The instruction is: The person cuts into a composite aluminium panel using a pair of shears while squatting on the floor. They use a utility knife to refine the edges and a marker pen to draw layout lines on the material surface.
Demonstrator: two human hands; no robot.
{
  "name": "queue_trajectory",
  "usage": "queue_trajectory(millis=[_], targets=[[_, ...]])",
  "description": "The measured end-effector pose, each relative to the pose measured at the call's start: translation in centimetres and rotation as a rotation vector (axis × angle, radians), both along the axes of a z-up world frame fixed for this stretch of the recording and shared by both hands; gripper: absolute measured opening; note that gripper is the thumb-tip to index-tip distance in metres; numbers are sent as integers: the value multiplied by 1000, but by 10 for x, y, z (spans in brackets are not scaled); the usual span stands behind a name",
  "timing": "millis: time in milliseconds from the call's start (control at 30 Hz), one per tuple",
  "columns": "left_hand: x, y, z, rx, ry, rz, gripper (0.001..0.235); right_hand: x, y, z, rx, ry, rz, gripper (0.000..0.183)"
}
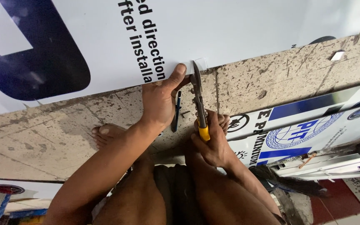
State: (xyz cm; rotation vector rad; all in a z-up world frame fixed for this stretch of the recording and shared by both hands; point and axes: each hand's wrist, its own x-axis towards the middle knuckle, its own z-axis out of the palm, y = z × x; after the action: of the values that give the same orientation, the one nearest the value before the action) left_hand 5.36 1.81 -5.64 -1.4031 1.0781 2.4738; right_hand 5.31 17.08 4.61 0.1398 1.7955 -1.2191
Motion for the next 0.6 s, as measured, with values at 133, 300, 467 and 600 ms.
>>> queue_trajectory(millis=[133, 300, 467, 600], targets=[[-13, -9, 11, -34, -11, -40, 31, 2, 0, 0, -20, -6, -20, 51], [-17, -8, 17, -32, -1, -19, 32, 4, 2, -1, -40, 10, -29, 52], [-1, -7, 13, 11, -48, -35, 36, 4, -1, 8, -136, -96, -51, 61], [-24, -30, 53, -6, -45, -75, 37, -4, 12, 40, -151, -216, -108, 63]])
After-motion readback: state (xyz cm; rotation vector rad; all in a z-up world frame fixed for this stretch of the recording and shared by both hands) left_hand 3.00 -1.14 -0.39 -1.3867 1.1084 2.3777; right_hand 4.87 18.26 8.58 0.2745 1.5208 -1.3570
